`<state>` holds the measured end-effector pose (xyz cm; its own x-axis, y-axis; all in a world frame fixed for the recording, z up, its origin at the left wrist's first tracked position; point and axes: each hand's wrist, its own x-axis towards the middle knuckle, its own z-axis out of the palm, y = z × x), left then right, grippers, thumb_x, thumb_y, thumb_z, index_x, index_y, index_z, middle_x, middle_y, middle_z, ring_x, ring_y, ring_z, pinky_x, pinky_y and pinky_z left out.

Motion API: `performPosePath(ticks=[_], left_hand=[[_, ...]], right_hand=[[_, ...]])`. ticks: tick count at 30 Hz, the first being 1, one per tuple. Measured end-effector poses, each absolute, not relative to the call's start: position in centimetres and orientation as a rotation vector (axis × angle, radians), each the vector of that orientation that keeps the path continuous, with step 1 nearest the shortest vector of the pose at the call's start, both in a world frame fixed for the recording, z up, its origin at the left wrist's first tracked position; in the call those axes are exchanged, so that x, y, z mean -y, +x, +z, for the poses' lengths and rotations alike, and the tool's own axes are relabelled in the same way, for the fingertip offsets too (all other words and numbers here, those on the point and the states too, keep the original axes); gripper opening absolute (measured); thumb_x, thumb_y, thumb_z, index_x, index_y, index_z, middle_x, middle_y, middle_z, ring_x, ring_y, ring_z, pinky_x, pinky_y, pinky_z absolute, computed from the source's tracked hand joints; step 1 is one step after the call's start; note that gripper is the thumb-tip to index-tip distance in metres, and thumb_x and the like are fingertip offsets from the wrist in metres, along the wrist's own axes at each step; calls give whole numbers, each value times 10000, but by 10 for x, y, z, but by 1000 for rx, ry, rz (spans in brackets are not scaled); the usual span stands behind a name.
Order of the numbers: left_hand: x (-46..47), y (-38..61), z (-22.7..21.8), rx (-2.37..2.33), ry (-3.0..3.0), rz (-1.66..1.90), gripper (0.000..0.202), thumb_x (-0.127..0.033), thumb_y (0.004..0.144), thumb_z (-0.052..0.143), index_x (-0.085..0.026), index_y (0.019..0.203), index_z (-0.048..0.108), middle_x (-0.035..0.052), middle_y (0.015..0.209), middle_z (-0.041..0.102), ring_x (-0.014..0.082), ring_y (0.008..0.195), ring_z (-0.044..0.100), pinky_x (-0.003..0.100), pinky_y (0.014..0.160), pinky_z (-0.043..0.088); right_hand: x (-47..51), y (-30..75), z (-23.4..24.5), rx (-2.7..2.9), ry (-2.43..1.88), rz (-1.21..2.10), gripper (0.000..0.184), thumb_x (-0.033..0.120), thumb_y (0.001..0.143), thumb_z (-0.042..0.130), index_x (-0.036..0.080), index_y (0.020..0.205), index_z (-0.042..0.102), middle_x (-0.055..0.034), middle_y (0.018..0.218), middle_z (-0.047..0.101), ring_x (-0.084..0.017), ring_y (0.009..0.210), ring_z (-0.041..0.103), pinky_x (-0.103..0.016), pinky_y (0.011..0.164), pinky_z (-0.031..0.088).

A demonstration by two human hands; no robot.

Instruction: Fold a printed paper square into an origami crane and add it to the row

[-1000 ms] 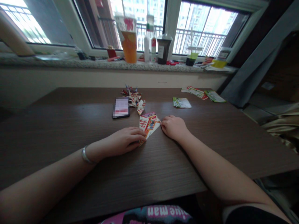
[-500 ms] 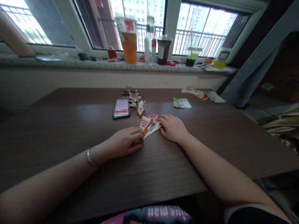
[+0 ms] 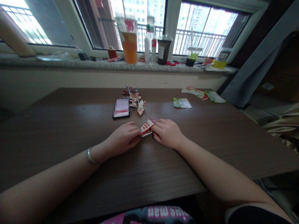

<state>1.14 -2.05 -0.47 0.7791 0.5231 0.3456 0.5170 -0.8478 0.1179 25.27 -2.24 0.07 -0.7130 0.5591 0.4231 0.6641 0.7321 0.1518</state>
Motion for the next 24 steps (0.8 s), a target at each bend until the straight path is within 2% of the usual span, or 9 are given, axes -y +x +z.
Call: performPosePath(ticks=[2,5,9,15,24], left_hand=[[20,13,-6,-859,2961,676,85,-205,887,495,-185,888,577,19,824,628,160,784,587,444,985,412],[22,16,-6,-869,2970,814,106,-196,885,477,-181,866,580,29,801,629,166,766,577,380,880,459],[25,20,-4,-900,2981,868,98,-193,850,501,-177,871,595,42,809,630,177,763,560,325,744,452],[28,22,1,-906,3086,911,124,-204,850,481,-189,793,590,21,747,606,165,731,509,339,766,405],[23,14,5,-975,3195,853,135,-206,839,483,-186,739,571,21,724,586,170,722,493,346,789,405]], right_hand=[[28,245,3,2549,-934,-376,164,236,889,488,186,861,642,-73,898,690,-209,878,580,-326,772,429],[34,237,5,2524,-899,-316,181,229,897,468,189,825,628,-53,809,668,-185,788,560,-300,711,412],[37,230,4,2503,-870,-189,152,259,904,499,185,851,620,-46,816,672,-174,765,557,-285,689,411],[39,228,4,2457,-903,-5,88,238,868,542,198,844,617,-36,830,675,-166,761,564,-272,694,419],[37,234,5,2376,-982,51,53,200,831,550,202,799,592,-25,785,656,-157,750,587,-258,709,431]])
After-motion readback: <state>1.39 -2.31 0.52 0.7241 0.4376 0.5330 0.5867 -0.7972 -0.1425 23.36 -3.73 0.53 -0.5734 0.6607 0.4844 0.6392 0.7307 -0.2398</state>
